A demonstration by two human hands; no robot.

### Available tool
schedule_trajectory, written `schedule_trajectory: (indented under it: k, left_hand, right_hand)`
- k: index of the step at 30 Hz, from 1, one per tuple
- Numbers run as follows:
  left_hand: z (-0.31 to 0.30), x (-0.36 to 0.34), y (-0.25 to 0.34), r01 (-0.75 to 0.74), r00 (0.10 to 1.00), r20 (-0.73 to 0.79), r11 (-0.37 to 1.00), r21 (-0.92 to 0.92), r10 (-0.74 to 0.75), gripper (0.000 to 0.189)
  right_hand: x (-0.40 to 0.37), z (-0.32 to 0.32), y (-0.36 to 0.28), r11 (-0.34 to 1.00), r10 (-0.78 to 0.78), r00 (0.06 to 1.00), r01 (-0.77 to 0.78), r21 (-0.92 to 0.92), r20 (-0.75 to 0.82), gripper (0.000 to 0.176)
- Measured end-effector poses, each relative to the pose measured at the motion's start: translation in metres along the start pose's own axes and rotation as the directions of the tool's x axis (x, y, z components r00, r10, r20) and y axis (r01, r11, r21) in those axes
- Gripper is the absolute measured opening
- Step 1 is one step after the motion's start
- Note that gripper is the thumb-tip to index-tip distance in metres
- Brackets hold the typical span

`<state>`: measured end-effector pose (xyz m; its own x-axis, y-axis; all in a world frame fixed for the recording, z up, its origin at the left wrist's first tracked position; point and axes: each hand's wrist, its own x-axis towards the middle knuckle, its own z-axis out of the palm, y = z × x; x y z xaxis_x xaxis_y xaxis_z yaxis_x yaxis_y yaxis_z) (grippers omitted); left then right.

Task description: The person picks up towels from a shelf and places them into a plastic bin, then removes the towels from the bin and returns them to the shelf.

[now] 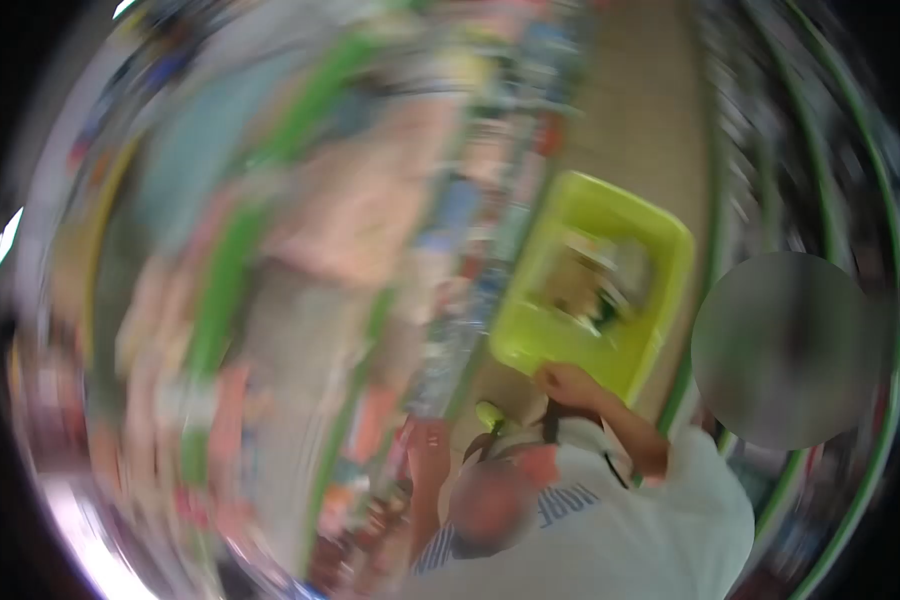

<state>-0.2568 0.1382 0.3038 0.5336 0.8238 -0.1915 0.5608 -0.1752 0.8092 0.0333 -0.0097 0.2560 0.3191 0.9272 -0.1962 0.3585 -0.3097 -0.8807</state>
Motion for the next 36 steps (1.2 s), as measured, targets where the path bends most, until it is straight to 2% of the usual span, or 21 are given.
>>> schedule_trajectory:
  k: [1,2,4,7,8,11,12,14,17,20,22,23,24,25,27,28,29,31,32,35,36]
  left_hand:
    - [0.010,0.010,0.015,-0.036,0.990,0.134,0.999,0.023,0.032,0.017]
    - [0.024,0.030,0.023,-0.173,0.948,0.286,0.981,0.084,0.142,0.018]
    - [0.054,0.071,0.042,-0.441,0.798,0.507,0.888,0.127,0.324,0.019]
    - [0.092,0.120,0.093,-0.418,0.705,0.664,0.902,0.105,0.249,0.023]
    - [0.104,0.134,0.096,-0.511,0.652,0.697,0.852,0.113,0.298,0.026]
    - [0.149,0.164,0.125,-0.654,0.579,0.745,0.733,0.184,0.330,0.029]
    - [0.159,0.165,0.130,-0.664,0.566,0.766,0.719,0.205,0.303,0.031]
    - [0.172,0.155,0.138,-0.567,0.592,0.780,0.793,0.225,0.202,0.032]
    - [0.175,0.136,0.126,-0.417,0.594,0.804,0.867,0.272,0.034,0.033]
    - [0.158,0.118,0.114,-0.273,0.592,0.793,0.891,0.362,-0.141,0.037]
    - [0.138,0.106,0.083,-0.240,0.651,0.744,0.889,0.390,-0.151,0.039]
    - [0.126,0.100,0.070,-0.212,0.707,0.691,0.888,0.407,-0.148,0.039]
    - [0.117,0.095,0.068,-0.165,0.738,0.654,0.897,0.411,-0.164,0.041]
    - [0.109,0.093,0.073,-0.286,0.761,0.644,0.850,0.441,-0.078,0.042]
    - [0.098,0.074,0.046,-0.138,0.867,0.492,0.907,0.398,-0.084,0.041]
    - [0.093,0.068,0.043,-0.138,0.873,0.480,0.901,0.410,-0.085,0.040]
    - [0.090,0.070,0.041,-0.147,0.875,0.478,0.898,0.415,-0.078,0.040]
    - [0.078,0.077,0.062,-0.033,0.826,0.513,0.889,0.457,-0.233,0.041]
    - [0.079,0.068,0.040,-0.115,0.877,0.468,0.899,0.422,-0.107,0.043]
    - [0.078,0.064,0.014,-0.147,0.885,0.467,0.947,0.286,-0.003,0.044]
    - [0.073,0.063,0.019,-0.021,0.875,0.476,0.975,0.220,-0.088,0.043]
  right_hand:
    - [-0.005,-0.006,0.014,0.997,0.078,0.996,-0.078,0.020,-0.053,0.016]
    - [-0.007,-0.010,0.029,0.990,0.129,0.972,-0.138,-0.032,-0.196,0.017]
    - [-0.012,-0.026,0.054,0.978,0.209,0.919,-0.194,0.079,-0.335,0.017]
    - [-0.013,-0.031,0.097,0.930,0.365,0.804,-0.344,0.132,-0.470,0.022]
    - [-0.012,-0.027,0.116,0.910,0.408,0.772,-0.389,0.145,-0.488,0.024]
    - [0.018,-0.015,0.216,0.621,0.722,0.664,-0.497,0.605,-0.196,0.039]
    - [0.030,-0.007,0.239,0.643,0.734,0.616,-0.497,0.583,-0.284,0.043]
    - [0.056,0.004,0.269,0.679,0.733,0.516,-0.505,0.533,-0.444,0.053]
    - [0.094,0.005,0.283,0.664,0.748,0.346,-0.410,0.625,-0.567,0.044]
    - [0.125,-0.006,0.279,0.621,0.780,0.370,-0.362,0.695,-0.505,0.055]
    - [0.143,0.009,0.307,0.369,0.845,0.512,-0.343,0.864,-0.157,0.050]
    - [0.159,0.030,0.337,0.402,0.807,0.567,-0.326,0.856,-0.163,0.046]
    - [0.147,0.000,0.297,0.465,0.818,0.558,-0.501,0.730,-0.139,0.022]
    - [0.137,0.016,0.315,0.713,0.542,0.742,-0.157,0.683,-0.395,0.022]
    - [0.132,0.042,0.369,0.812,0.348,0.847,-0.059,0.581,-0.401,0.029]
    - [0.136,0.012,0.346,0.244,0.630,0.776,-0.227,0.943,0.024,0.026]
    - [0.133,-0.011,0.322,0.225,0.672,0.730,-0.362,0.905,0.124,0.028]
    - [0.122,-0.035,0.236,-0.002,0.593,0.796,-0.149,0.989,0.121,0.036]
    - [0.119,-0.050,0.187,-0.132,0.550,0.826,-0.056,0.990,0.119,0.040]
    - [0.092,-0.041,0.189,0.101,0.331,0.942,0.015,0.995,-0.048,0.047]
    - [0.085,-0.037,0.177,0.190,0.283,0.953,0.055,0.980,-0.109,0.049]
